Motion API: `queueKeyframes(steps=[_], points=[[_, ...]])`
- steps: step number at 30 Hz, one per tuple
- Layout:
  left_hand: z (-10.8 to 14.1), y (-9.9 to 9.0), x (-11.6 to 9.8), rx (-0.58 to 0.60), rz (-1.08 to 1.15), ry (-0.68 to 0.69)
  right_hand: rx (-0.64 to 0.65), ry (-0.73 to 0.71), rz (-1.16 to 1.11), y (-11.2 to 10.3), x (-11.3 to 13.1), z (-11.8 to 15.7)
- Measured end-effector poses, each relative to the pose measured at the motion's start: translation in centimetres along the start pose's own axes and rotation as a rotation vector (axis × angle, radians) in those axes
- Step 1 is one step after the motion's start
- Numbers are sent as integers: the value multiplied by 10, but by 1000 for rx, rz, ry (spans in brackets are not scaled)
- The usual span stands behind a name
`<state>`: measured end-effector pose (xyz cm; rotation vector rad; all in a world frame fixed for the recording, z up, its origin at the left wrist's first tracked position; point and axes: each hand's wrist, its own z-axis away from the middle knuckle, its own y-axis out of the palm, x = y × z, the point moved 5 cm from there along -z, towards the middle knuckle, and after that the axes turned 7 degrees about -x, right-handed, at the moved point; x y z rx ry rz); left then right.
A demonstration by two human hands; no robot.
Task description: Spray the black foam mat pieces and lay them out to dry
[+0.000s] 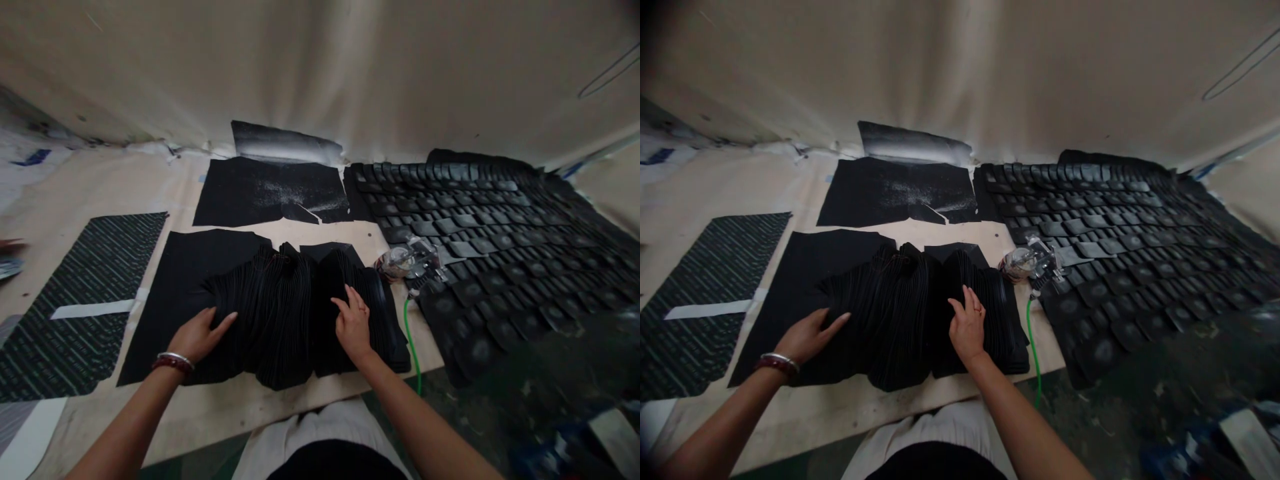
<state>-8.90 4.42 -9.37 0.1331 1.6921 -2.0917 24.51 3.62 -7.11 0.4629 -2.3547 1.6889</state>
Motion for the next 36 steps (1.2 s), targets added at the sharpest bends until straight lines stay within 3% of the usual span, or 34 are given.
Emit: queueKeyframes(steps=[5, 10, 19, 36], points=[[18, 21, -46, 172, -13, 100, -4, 8, 6, 2, -1, -1], [18, 30, -66, 232, -21, 56, 12, 1, 34, -2, 0, -3], [31, 34, -69, 103, -40, 13, 60, 9, 29, -6, -6, -5], [28, 34, -69, 135, -37, 10, 34, 88, -45, -6, -12, -6]])
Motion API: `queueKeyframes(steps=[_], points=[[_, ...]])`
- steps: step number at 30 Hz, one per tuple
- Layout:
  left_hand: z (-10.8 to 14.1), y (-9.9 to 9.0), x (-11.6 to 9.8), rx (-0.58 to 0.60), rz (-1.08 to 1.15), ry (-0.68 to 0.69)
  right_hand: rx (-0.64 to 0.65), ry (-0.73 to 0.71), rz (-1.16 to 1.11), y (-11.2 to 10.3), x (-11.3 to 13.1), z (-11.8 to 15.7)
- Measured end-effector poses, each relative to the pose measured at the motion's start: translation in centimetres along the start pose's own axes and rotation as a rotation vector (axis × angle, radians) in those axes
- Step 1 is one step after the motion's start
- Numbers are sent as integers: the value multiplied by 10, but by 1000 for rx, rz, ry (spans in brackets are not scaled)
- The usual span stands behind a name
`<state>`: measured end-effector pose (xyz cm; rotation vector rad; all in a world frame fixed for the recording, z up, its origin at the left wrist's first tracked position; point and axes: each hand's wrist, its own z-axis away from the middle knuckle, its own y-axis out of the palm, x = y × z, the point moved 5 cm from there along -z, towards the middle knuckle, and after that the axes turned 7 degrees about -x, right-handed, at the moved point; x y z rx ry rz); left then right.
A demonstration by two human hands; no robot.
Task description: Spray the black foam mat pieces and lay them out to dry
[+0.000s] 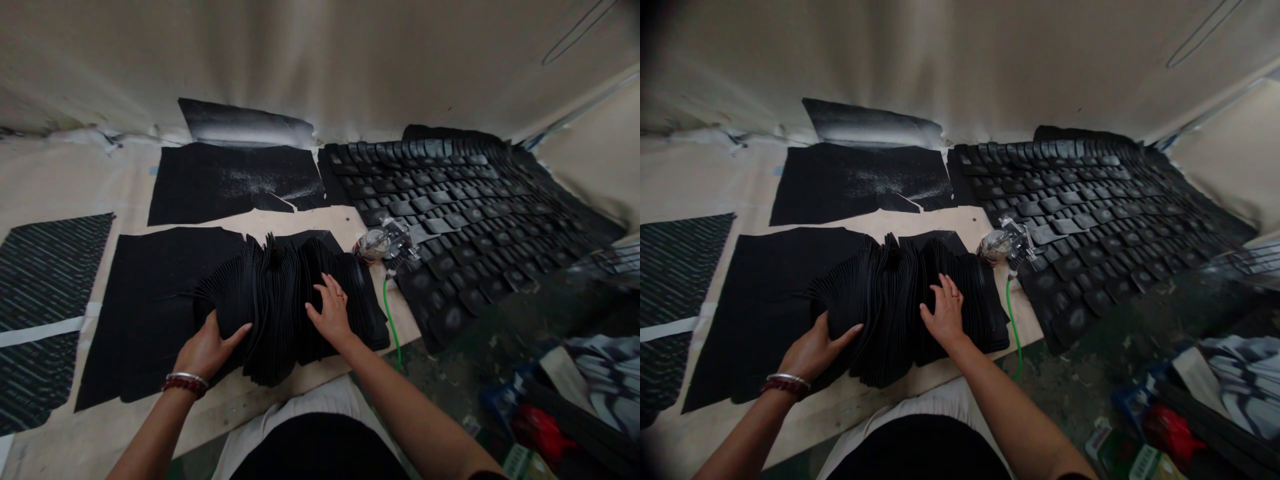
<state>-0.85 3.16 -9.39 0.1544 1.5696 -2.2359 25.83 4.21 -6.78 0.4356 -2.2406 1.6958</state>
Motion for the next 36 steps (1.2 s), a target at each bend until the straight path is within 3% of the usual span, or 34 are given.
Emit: queueKeyframes(steps=[27, 36], points=[[0, -1, 3, -18, 25, -10, -5, 3, 36, 6, 26, 7], [-1, 1, 5, 5, 12, -14, 10, -18, 34, 4, 24, 7]])
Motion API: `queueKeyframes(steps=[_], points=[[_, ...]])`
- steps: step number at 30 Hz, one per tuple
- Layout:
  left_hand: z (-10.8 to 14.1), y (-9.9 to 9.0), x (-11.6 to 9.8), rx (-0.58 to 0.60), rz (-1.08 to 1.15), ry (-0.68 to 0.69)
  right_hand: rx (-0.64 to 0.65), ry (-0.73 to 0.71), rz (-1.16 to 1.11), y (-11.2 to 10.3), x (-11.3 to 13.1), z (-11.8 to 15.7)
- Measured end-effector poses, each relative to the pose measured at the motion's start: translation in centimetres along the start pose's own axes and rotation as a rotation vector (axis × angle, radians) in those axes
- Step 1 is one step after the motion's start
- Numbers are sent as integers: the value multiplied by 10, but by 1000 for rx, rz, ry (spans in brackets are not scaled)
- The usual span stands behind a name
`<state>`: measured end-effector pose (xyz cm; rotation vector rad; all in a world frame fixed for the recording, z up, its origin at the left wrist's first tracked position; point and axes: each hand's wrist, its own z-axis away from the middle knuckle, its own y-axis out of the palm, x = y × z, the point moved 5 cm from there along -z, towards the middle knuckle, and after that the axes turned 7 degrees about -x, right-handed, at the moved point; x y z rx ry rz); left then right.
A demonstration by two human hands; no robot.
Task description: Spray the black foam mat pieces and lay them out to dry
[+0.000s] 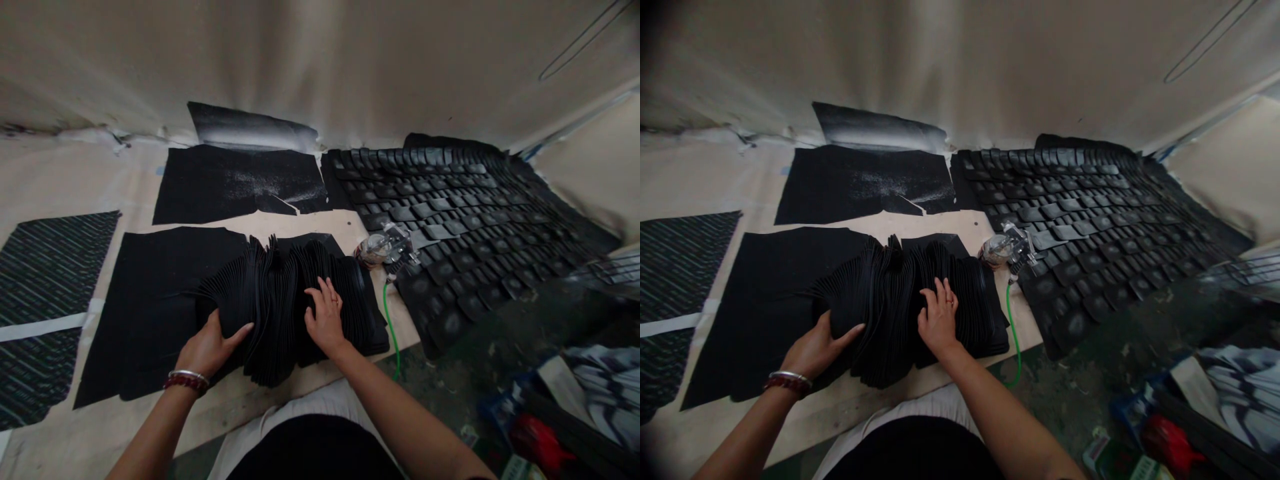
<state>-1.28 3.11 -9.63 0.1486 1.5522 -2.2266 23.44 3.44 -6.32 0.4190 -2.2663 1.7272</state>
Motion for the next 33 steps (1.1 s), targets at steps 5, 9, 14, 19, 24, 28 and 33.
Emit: queueKeyframes(steps=[5, 9, 14, 19, 24, 28, 33], points=[[0, -1, 0, -5, 9, 4, -3, 2, 10, 3, 6, 1], [1, 0, 0, 8, 26, 2, 1, 9, 13, 5, 9, 1], [1, -1, 1, -12, 30, 13, 5, 8, 5, 3, 8, 0], [1, -1, 0, -8, 37, 10, 2, 9, 6, 2, 11, 1], [2, -1, 0, -14, 34, 0, -6, 13, 17, 4, 16, 2], [2, -1, 0, -19, 30, 3, -4, 15, 26, 6, 16, 3], [2, -1, 0, -23, 34, 13, 5, 2, 23, 7, 13, 3]])
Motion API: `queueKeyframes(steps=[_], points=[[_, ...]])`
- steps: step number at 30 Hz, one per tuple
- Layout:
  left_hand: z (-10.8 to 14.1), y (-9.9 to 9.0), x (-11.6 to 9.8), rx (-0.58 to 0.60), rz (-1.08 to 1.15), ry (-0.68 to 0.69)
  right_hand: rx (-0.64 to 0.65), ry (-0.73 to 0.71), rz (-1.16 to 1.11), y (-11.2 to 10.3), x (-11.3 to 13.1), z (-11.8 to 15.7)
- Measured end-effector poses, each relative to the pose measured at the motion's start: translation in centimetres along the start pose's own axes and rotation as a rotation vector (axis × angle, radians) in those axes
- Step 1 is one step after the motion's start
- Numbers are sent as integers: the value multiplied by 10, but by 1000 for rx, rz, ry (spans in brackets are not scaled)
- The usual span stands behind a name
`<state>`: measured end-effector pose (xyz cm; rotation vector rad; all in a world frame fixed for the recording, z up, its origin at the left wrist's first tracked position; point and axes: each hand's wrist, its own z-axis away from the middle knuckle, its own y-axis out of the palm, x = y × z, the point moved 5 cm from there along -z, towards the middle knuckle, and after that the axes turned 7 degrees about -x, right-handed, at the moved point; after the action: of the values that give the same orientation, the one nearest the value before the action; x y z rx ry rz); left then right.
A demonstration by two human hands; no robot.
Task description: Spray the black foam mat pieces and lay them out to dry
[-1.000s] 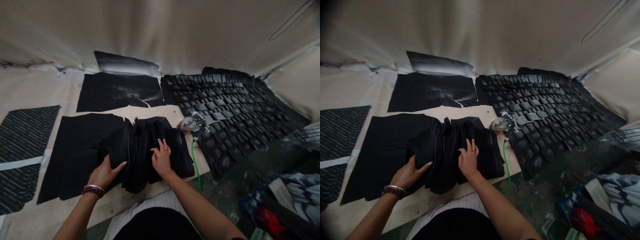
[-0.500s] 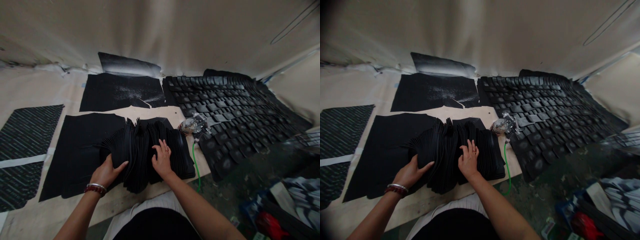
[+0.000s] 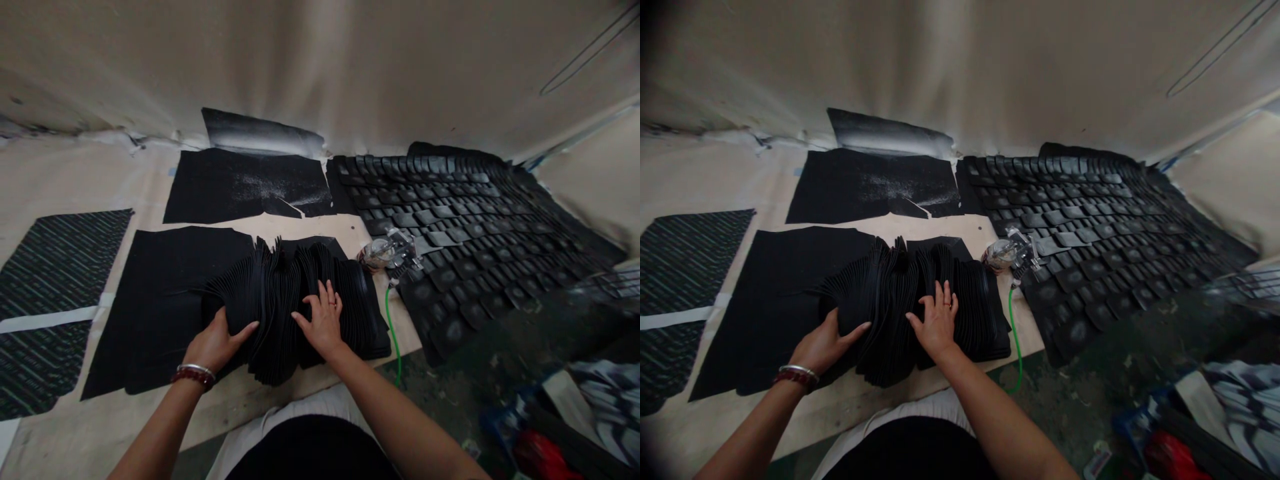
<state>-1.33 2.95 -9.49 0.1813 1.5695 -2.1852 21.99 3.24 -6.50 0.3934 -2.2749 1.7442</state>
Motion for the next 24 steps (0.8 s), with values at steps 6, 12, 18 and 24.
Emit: queueKeyframes(steps=[6, 12, 18, 24], points=[[0, 0, 1, -7, -3, 11, 5, -9, -9, -5, 1, 0], [2, -3, -2, -9, 4, 1, 0, -27, -12, -6, 10, 2], [3, -5, -4, -8, 21, -11, 0, -21, -21, 0, 15, 5], [2, -2, 0, -10, 12, 1, 10, -27, -36, -1, 12, 5]])
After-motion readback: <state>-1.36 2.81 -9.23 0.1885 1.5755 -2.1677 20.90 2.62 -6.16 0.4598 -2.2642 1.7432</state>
